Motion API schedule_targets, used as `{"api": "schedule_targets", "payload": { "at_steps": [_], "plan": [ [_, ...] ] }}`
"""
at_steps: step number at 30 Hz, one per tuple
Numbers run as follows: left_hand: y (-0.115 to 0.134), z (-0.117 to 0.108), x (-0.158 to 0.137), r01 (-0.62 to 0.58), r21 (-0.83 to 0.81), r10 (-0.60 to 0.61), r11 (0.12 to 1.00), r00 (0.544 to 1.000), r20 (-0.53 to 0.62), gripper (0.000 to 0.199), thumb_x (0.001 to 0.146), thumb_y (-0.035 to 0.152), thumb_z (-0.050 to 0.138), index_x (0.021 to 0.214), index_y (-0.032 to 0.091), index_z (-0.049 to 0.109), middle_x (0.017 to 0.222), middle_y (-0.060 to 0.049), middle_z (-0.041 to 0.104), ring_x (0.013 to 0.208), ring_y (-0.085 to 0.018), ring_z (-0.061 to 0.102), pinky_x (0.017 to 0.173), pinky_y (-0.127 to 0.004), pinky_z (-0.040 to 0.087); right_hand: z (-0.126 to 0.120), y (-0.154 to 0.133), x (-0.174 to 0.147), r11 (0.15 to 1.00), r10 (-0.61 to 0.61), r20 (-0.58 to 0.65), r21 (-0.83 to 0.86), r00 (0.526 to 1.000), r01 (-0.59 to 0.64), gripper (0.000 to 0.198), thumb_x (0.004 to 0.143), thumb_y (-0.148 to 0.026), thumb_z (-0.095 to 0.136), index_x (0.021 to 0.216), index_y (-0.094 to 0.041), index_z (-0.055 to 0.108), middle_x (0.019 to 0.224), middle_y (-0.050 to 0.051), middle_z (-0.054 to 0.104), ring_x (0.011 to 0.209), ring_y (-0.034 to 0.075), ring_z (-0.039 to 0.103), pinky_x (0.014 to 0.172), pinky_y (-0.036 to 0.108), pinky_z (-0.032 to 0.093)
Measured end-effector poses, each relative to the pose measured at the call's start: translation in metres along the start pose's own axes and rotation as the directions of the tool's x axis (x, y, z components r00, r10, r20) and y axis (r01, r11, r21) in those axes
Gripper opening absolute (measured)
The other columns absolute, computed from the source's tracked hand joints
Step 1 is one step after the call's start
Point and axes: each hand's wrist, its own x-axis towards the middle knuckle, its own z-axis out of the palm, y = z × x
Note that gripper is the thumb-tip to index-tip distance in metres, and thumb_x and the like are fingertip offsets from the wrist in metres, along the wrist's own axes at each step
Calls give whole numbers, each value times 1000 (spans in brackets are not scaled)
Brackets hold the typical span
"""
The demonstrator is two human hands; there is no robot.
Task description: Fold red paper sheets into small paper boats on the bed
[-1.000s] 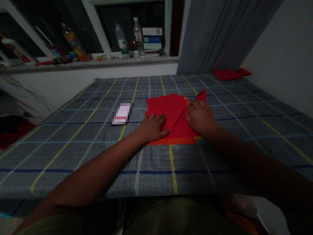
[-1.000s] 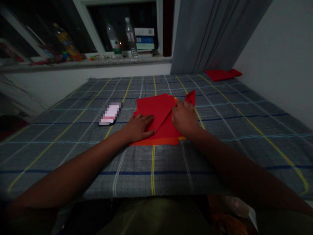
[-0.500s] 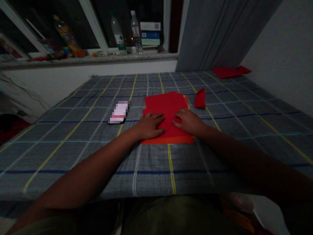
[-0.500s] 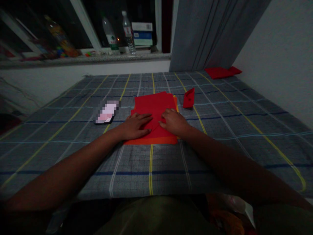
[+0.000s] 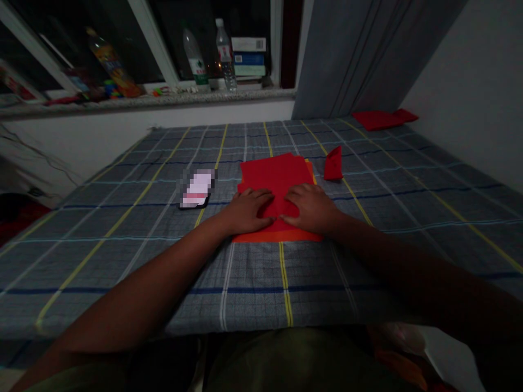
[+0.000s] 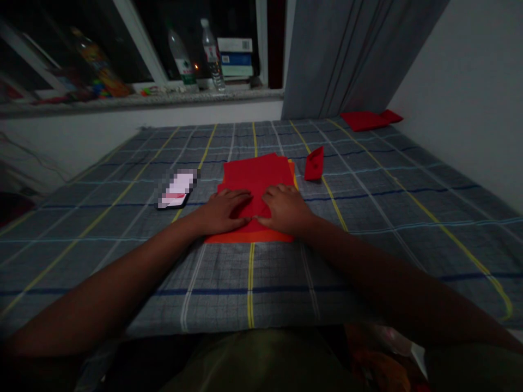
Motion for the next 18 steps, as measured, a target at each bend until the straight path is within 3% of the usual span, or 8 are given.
{"api": "schedule_targets", "payload": {
  "at_steps": [4, 10, 18],
  "plan": [
    [-2, -4, -5, -34, 7, 34, 999, 999, 19, 66, 96, 58, 51, 151, 21, 53, 165, -11, 44, 148, -37, 42, 115, -58, 39, 4, 8, -2, 973, -197, 28, 131, 980, 192, 37, 102, -30, 52, 126, -12, 73, 137, 17, 69, 128, 29, 61, 113, 43, 43],
    [3, 0, -2, 12, -9, -12, 1000, 999, -45, 70, 100, 65, 45, 155, 22, 48, 159, -12, 51, 142, -35, 48, 111, -54, 43, 5, 4, -4, 975, -197, 55, 115, 979, 190, 37, 103, -27, 50, 127, -10, 73, 138, 19, 69, 128, 31, 62, 113, 45, 43],
    [8, 2, 3, 49, 72, -49, 996, 999, 0, 69, 99, 65, 46, 156, 26, 50, 169, -6, 39, 137, -40, 48, 108, -61, 41, -3, -11, -8, 977, -208, 88, 61, 974, 203, 35, 103, -22, 49, 124, -10, 73, 136, 19, 70, 126, 31, 63, 115, 48, 40]
  ]
}}
